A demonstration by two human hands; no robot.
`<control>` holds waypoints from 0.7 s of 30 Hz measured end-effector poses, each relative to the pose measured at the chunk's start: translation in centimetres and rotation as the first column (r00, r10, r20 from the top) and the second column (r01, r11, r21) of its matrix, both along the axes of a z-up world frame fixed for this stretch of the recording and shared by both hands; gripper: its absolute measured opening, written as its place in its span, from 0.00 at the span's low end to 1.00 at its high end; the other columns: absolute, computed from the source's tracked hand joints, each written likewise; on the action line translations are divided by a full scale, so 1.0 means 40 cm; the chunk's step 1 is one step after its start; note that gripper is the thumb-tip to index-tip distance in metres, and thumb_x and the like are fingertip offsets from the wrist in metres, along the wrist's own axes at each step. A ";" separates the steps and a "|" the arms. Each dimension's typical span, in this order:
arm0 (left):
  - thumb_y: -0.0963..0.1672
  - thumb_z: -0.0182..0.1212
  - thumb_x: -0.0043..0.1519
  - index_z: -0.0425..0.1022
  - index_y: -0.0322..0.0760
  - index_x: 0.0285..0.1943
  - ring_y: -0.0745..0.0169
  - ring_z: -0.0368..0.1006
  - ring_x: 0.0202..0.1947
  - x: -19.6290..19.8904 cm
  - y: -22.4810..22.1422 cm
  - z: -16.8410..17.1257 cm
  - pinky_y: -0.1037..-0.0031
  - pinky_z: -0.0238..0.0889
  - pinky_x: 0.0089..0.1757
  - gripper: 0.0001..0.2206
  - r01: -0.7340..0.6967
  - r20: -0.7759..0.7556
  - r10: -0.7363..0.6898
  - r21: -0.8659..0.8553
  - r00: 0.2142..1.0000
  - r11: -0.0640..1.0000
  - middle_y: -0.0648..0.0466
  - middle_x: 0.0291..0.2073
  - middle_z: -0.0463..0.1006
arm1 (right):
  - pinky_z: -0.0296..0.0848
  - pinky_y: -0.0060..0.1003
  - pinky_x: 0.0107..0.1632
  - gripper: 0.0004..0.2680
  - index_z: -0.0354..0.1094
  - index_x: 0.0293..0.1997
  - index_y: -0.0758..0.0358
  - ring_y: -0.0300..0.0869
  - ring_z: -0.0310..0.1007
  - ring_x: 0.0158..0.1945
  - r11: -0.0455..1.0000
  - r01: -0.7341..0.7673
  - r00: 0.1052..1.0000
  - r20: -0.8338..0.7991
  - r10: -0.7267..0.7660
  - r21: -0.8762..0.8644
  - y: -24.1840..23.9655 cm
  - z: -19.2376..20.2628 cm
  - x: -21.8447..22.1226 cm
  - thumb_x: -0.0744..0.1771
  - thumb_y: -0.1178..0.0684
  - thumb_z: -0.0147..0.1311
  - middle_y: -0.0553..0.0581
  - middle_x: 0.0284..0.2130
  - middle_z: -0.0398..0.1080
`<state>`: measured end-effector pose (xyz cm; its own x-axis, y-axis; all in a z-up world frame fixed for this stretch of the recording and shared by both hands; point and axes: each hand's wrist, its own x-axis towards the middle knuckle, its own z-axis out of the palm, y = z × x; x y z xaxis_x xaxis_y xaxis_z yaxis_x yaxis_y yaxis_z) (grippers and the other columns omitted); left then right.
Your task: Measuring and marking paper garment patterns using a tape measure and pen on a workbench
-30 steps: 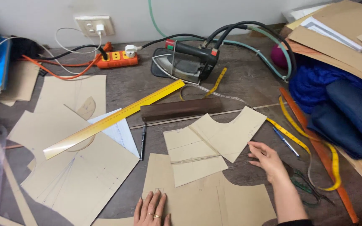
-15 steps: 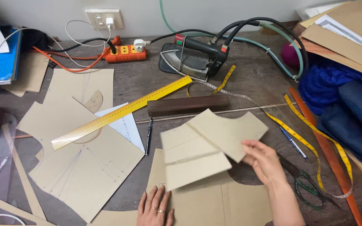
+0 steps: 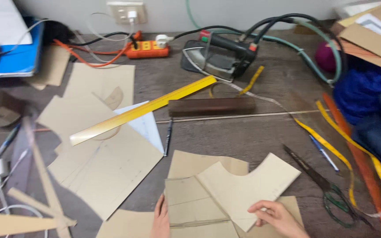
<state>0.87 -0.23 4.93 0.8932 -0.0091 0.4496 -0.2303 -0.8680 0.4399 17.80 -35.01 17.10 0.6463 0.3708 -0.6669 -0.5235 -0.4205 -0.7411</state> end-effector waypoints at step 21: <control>0.39 0.47 0.55 0.65 0.36 0.56 0.67 0.63 0.48 0.376 -0.274 0.493 0.78 0.56 0.50 0.18 -0.686 -0.610 0.591 0.717 -0.528 0.127 0.53 0.49 0.65 | 0.62 0.44 0.49 0.13 0.69 0.48 0.67 0.50 0.66 0.46 0.803 -0.384 0.898 0.386 0.211 0.456 -0.159 -0.129 0.169 0.68 0.46 0.48 0.63 0.45 0.68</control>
